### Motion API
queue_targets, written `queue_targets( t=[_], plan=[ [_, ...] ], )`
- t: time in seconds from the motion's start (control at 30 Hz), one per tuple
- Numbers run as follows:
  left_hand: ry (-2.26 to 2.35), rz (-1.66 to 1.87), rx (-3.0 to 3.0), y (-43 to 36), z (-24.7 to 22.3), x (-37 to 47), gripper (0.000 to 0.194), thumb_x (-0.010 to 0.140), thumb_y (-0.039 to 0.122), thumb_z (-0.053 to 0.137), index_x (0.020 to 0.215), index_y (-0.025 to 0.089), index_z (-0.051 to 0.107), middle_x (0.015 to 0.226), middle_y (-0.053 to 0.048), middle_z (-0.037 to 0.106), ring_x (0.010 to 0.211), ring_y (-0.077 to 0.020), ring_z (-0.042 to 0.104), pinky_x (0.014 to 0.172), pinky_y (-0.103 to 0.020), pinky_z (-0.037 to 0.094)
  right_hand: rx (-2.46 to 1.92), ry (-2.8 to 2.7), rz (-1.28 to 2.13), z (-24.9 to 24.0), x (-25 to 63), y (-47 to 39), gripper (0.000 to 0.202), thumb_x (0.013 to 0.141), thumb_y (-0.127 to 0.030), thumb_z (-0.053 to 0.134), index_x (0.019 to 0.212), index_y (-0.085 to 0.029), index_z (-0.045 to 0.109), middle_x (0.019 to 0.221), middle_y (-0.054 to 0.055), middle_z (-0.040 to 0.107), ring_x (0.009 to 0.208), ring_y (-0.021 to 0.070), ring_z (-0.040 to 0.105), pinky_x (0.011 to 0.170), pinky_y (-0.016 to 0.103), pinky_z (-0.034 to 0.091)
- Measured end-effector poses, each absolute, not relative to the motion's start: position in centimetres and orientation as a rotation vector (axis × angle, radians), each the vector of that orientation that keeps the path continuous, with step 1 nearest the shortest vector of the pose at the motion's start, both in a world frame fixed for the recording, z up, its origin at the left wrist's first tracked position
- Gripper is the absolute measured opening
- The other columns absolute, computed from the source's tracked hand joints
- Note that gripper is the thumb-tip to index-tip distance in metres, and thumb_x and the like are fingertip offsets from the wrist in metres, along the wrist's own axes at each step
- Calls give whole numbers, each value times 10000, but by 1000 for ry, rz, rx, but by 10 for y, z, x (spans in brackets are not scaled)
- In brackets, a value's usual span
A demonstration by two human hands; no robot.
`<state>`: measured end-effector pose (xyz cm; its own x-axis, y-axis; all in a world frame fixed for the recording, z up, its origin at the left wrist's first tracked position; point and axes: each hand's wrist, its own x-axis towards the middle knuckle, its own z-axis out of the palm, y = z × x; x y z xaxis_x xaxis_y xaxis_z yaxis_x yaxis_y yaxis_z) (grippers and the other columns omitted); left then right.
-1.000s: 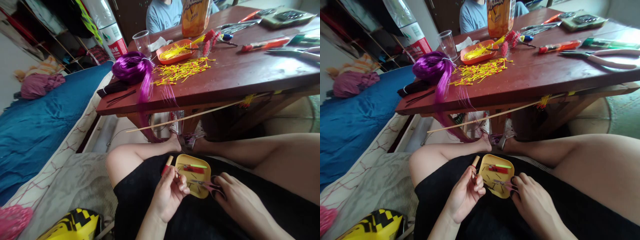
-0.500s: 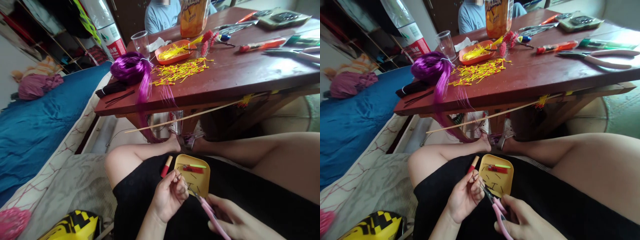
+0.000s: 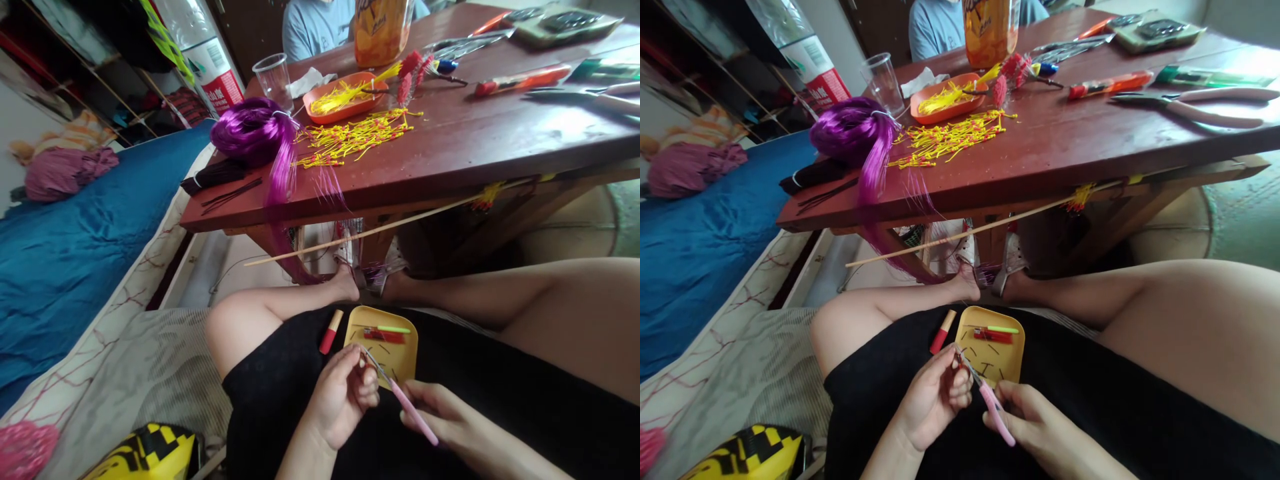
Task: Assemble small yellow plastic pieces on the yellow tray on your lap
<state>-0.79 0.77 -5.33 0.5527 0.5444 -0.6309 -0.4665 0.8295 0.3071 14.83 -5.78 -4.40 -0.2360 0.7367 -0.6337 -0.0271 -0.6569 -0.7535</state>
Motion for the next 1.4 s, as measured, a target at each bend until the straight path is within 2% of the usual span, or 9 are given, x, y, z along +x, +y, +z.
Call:
queue_targets(
  t=[0.07, 0.2, 0.27, 0.4, 0.67, 0.97, 1.13, 1.33, 1.4],
  plan=[
    [805, 622, 109, 6, -55, -7, 229, 731, 240, 679, 650, 146, 487, 484, 34, 458, 418, -40, 350, 420, -145, 185, -1488, -836, 1986, -46, 148, -58, 432, 690, -569, 596, 818, -159, 640, 794, 33, 571, 802, 197, 497, 712, 269, 414],
    [823, 637, 71, 6, -57, -6, 260, 708, 230, 696, 623, 143, 466, 472, 53, 412, 419, -32, 317, 425, -137, 209, -1521, -743, 2104, -44, 148, -55, 465, 654, -586, 606, 825, -155, 635, 696, -17, 464, 612, 109, 359, 556, 212, 323],
    [817, 621, 45, 6, -58, -6, 272, 697, 222, 698, 603, 143, 455, 460, 61, 382, 414, -31, 285, 417, -136, 209, -1508, -683, 2123, -39, 148, -54, 468, 649, -557, 616, 893, -159, 640, 693, -29, 436, 596, 97, 317, 535, 202, 289],
    [809, 576, -13, 5, -59, -5, 271, 740, 228, 649, 588, 149, 438, 459, 82, 286, 410, -37, 234, 405, -131, 211, -1507, -611, 2057, -34, 146, -54, 490, 668, -488, 603, 1043, -175, 630, 732, -17, 484, 624, 114, 378, 567, 213, 333],
    [817, 539, -135, 5, -60, -3, 317, 852, 240, 504, 559, 148, 422, 502, 90, 175, 410, -43, 188, 394, -119, 229, -1444, -798, 2120, -36, 148, -48, 501, 719, -533, 555, 1095, -210, 626, 995, 38, 606, 797, 180, 511, 679, 260, 419],
    [817, 533, -202, 6, -59, -2, 345, 861, 222, 478, 531, 138, 420, 482, 92, 184, 385, -29, 198, 377, -114, 217, -1467, -709, 2085, -33, 147, -50, 503, 718, -498, 566, 1115, -194, 621, 957, 40, 614, 826, 191, 545, 787, 296, 443],
    [813, 552, -207, 8, -55, -2, 350, 866, 207, 462, 526, 137, 423, 469, 92, 187, 377, -29, 211, 375, -118, 221, -1478, -689, 2111, -38, 146, -52, 537, 718, -504, 581, 1147, -182, 597, 857, 26, 597, 749, 159, 523, 710, 258, 442],
    [832, 547, -219, 8, -57, -2, 355, 881, 212, 435, 534, 137, 425, 466, 93, 194, 375, -29, 206, 373, -118, 220, -1471, -649, 2062, -37, 145, -52, 504, 721, -506, 583, 1110, -187, 619, 936, 42, 599, 775, 170, 509, 705, 263, 422],
    [844, 543, -225, 7, -58, -2, 372, 895, 216, 398, 533, 135, 425, 461, 90, 202, 374, -30, 202, 373, -117, 218, -1450, -652, 2086, -39, 145, -53, 514, 726, -523, 582, 1107, -180, 616, 887, 31, 582, 756, 159, 488, 678, 247, 406]
  ],
)
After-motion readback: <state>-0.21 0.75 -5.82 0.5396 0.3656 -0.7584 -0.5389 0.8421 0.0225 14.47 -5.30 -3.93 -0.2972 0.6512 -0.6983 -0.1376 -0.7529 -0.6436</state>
